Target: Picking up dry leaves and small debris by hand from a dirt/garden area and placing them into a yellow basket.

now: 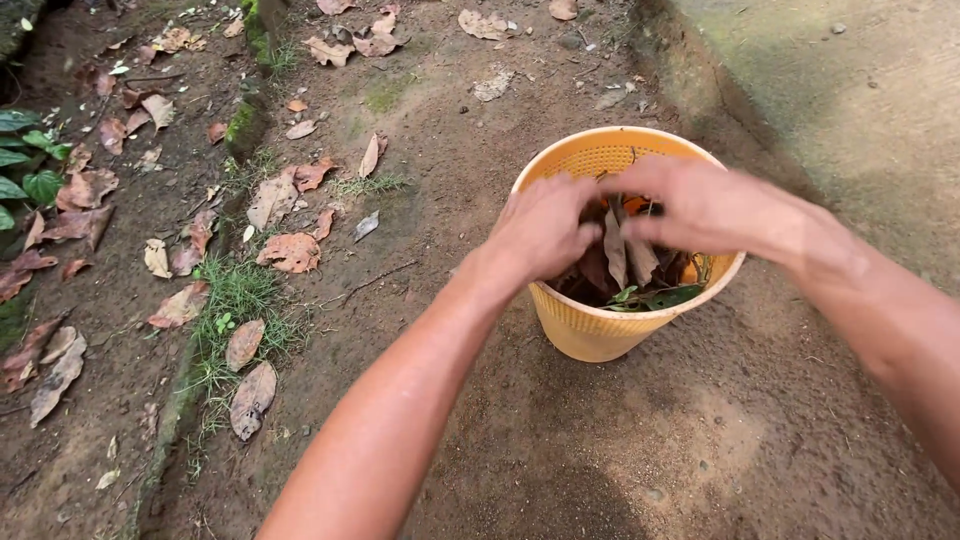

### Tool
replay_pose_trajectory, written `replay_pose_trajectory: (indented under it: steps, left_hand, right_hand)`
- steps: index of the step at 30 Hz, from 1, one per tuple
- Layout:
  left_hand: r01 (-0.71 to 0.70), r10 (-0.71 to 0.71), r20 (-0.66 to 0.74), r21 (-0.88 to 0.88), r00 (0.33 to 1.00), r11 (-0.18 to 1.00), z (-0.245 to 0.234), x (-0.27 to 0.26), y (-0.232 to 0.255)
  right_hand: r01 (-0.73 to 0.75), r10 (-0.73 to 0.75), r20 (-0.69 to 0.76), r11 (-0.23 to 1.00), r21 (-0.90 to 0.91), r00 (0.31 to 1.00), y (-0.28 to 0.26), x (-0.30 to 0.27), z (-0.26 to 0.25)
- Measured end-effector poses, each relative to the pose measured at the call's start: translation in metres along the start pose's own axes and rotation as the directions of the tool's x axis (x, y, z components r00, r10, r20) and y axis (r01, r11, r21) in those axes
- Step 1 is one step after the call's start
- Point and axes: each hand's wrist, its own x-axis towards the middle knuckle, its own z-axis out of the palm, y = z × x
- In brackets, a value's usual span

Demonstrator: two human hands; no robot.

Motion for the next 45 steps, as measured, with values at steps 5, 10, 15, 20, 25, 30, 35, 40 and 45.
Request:
replay_pose_trajectory:
  steps: [5,10,15,20,25,30,35,40,45]
  left_hand:
    - [-0.113,0.016,0.449,0.191,0.893,0.975,0.004,-0.016,-0.002]
    - [-0.129,0.093,0.255,0.129,0.962,0.983,-0.003,-0.017,-0.010]
    - [-0.125,0.144,-0.183,0.107,0.973,0.986,-0.042,-0.043,-0.036]
    - [-0.015,0.040,-0.371,0.070,0.928,0.997,-0.065,-0.087,-0.097]
    - [0.184,-0.113,-0.355,0.173,0.928,0.968,-0.076,-0.153,-0.146]
    - [0.439,-0.403,-0.197,0.196,0.894,0.877,-0.088,-0.225,-0.171]
    - [0.569,-0.583,-0.064,0.325,0.810,0.755,-0.105,-0.286,-0.187]
    - [0.632,-0.630,-0.102,0.259,0.770,0.730,-0.113,-0.321,-0.206]
    - [0.628,-0.630,-0.077,0.229,0.773,0.744,-0.106,-0.335,-0.256]
  right_hand:
    - [-0.128,0.197,0.430,0.974,-0.185,0.881,-0.006,0.011,0.044]
    - [-0.277,0.363,0.485,0.930,-0.241,0.796,-0.046,0.014,-0.005]
    - [-0.101,0.081,-0.094,0.967,-0.234,0.992,-0.086,0.023,-0.028]
    - [0.070,-0.066,-0.095,0.997,0.036,0.993,-0.169,0.068,0.003]
    - [0.269,-0.258,-0.146,0.961,0.066,0.955,-0.207,0.111,0.094]
    - [0.343,-0.304,-0.170,0.888,0.307,0.937,-0.242,0.127,0.185]
    - [0.287,-0.293,-0.051,0.861,0.419,0.955,-0.289,0.132,0.201]
    - [0.243,-0.306,0.087,0.873,0.422,0.948,-0.319,0.141,0.211]
    - [0.206,-0.325,0.236,0.884,0.420,0.916,-0.321,0.156,0.230]
